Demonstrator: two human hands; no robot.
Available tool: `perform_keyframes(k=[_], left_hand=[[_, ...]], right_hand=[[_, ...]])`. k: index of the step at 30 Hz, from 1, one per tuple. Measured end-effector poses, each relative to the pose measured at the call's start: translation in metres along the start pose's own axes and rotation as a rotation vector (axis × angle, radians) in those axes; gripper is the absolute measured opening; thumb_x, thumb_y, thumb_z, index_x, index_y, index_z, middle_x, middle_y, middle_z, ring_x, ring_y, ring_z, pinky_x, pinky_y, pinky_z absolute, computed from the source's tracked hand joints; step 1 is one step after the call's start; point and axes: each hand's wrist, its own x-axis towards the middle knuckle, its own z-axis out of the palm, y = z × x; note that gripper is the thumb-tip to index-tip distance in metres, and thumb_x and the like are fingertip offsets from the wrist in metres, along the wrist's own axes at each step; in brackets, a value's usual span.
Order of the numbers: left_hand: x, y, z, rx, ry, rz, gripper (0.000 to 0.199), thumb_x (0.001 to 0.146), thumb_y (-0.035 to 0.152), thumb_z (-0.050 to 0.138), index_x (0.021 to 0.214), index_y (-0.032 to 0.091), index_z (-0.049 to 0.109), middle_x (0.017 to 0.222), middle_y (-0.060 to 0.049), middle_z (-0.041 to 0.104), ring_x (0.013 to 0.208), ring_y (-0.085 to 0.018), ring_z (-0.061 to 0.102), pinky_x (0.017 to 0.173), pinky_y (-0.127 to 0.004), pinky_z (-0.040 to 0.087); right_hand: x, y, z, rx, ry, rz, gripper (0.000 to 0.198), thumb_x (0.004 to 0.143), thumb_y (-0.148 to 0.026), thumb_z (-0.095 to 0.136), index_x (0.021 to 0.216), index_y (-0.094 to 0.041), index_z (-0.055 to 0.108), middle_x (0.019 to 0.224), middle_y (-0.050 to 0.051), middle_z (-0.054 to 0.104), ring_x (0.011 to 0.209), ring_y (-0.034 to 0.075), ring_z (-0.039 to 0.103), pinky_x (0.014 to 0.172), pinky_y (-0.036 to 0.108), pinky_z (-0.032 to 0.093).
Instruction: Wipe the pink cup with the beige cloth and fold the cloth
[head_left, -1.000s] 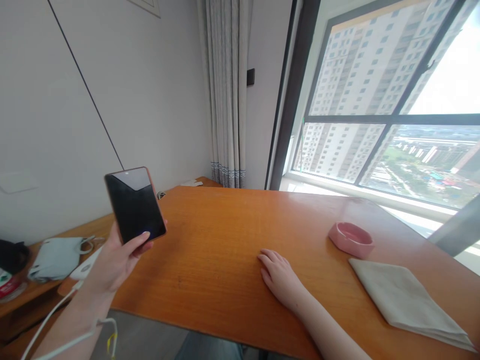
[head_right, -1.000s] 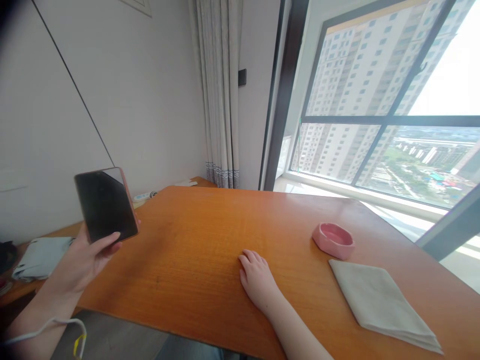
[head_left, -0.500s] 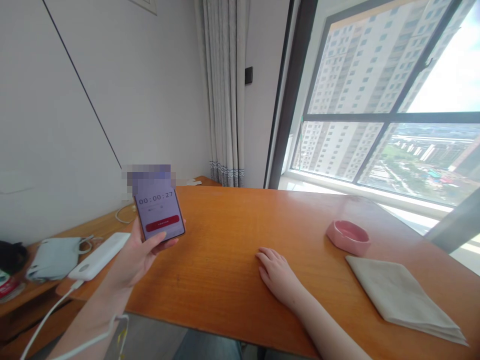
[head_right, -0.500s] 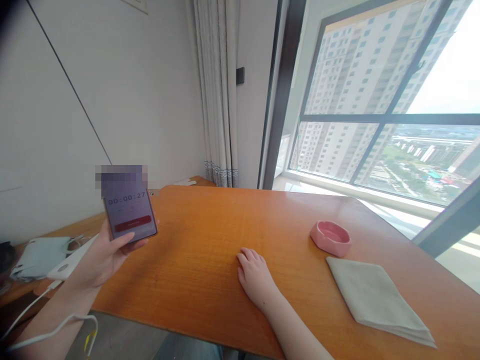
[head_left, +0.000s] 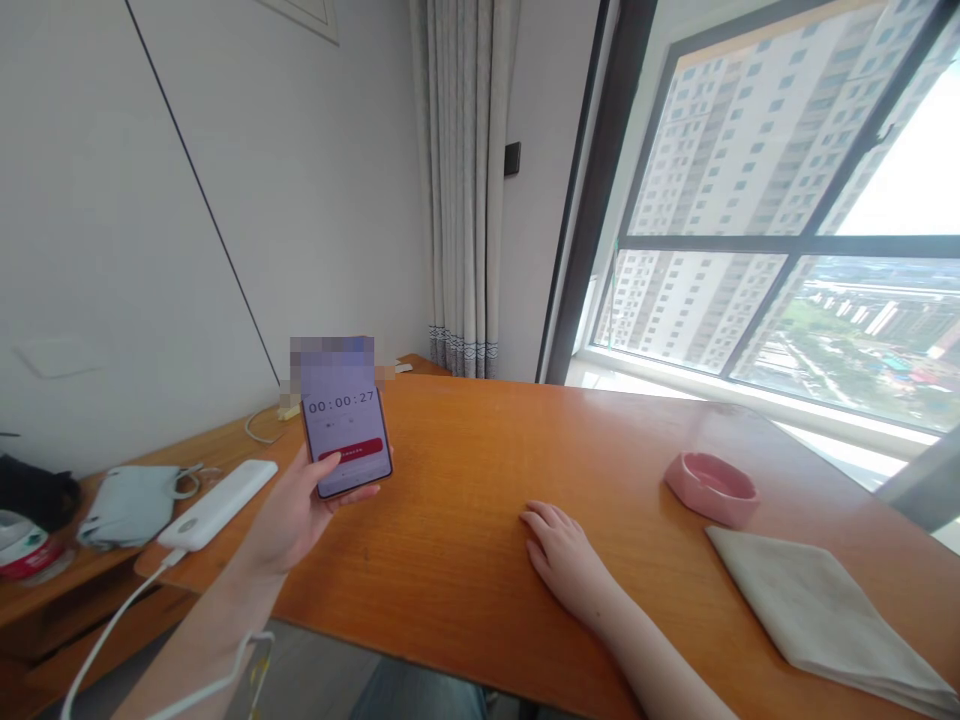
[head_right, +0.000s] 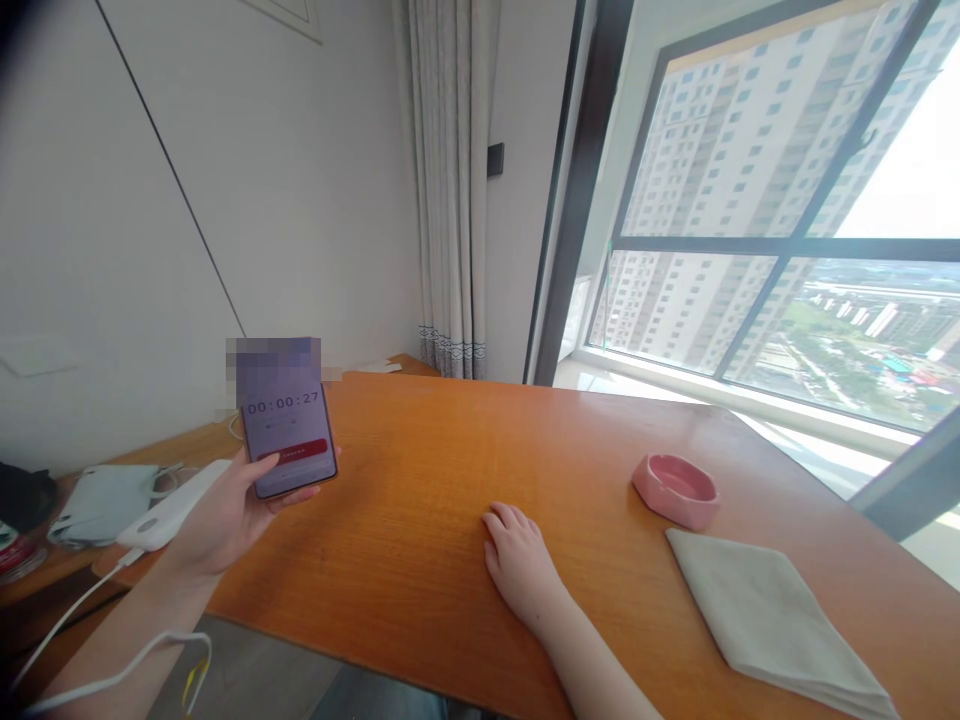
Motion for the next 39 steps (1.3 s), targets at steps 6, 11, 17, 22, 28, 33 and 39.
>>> perform_keyframes(k=[6, 11, 17, 22, 28, 33, 39], left_hand=[[0.0, -0.001, 0.0, -0.024, -0.008, -0.015, 0.057, 0.074, 0.026, 0.064, 0.128, 0.027, 0.047, 0.122, -0.01, 0.06, 0.103, -0.033, 0.061, 0.062, -0.036, 0.059], [0.0, -0.003, -0.001, -0.036, -0.008, -0.012, 0.055, 0.073, 0.025, 0.064, 0.126, 0.026, 0.049, 0.121, -0.01, 0.06, 0.104, -0.034, 0.061, 0.062, -0.038, 0.06], [0.0, -0.003, 0.0, -0.045, -0.023, -0.018, 0.056, 0.074, 0.025, 0.064, 0.128, 0.027, 0.048, 0.121, -0.01, 0.061, 0.104, -0.033, 0.061, 0.063, -0.037, 0.06], [0.001, -0.005, -0.003, -0.024, -0.029, -0.005, 0.056, 0.074, 0.025, 0.064, 0.128, 0.027, 0.048, 0.121, -0.01, 0.061, 0.104, -0.034, 0.061, 0.063, -0.038, 0.06], [0.001, -0.007, -0.003, 0.003, -0.053, -0.015, 0.058, 0.078, 0.024, 0.06, 0.133, 0.024, 0.041, 0.121, -0.011, 0.06, 0.103, -0.031, 0.062, 0.065, -0.037, 0.06], [0.001, -0.009, -0.001, -0.004, -0.059, -0.04, 0.05, 0.084, 0.026, 0.053, 0.133, 0.022, 0.041, 0.124, -0.012, 0.058, 0.098, -0.028, 0.064, 0.067, -0.037, 0.06], [0.002, -0.012, -0.001, -0.045, -0.072, -0.073, 0.047, 0.088, 0.036, 0.046, 0.131, 0.017, 0.045, 0.12, -0.016, 0.061, 0.101, -0.03, 0.063, 0.067, -0.04, 0.059]], right_hand=[[0.0, -0.002, -0.001, 0.0, -0.006, 0.005, 0.037, 0.085, -0.017, 0.039, 0.117, -0.015, 0.057, 0.128, 0.012, 0.052, 0.118, 0.024, 0.047, 0.1, 0.04, 0.035], [0.0, -0.002, -0.001, -0.002, -0.002, 0.001, 0.037, 0.085, -0.018, 0.039, 0.117, -0.015, 0.057, 0.128, 0.012, 0.052, 0.118, 0.024, 0.046, 0.1, 0.04, 0.035], [0.0, -0.002, -0.001, -0.006, 0.002, 0.0, 0.037, 0.085, -0.017, 0.039, 0.117, -0.016, 0.057, 0.127, 0.012, 0.053, 0.117, 0.024, 0.047, 0.099, 0.039, 0.036], [0.001, -0.001, 0.0, -0.005, 0.007, -0.003, 0.036, 0.085, -0.018, 0.039, 0.116, -0.017, 0.057, 0.127, 0.011, 0.053, 0.118, 0.024, 0.046, 0.099, 0.039, 0.036], [0.001, -0.002, -0.001, -0.008, -0.003, -0.006, 0.036, 0.086, -0.019, 0.038, 0.116, -0.016, 0.057, 0.127, 0.011, 0.052, 0.119, 0.024, 0.046, 0.1, 0.039, 0.035], [0.001, -0.003, -0.002, -0.009, -0.007, -0.005, 0.037, 0.085, -0.018, 0.039, 0.117, -0.016, 0.057, 0.127, 0.012, 0.053, 0.118, 0.024, 0.046, 0.1, 0.039, 0.036], [0.001, -0.002, 0.0, -0.011, -0.003, -0.005, 0.037, 0.085, -0.018, 0.039, 0.117, -0.017, 0.057, 0.127, 0.011, 0.053, 0.118, 0.023, 0.046, 0.1, 0.038, 0.036]])
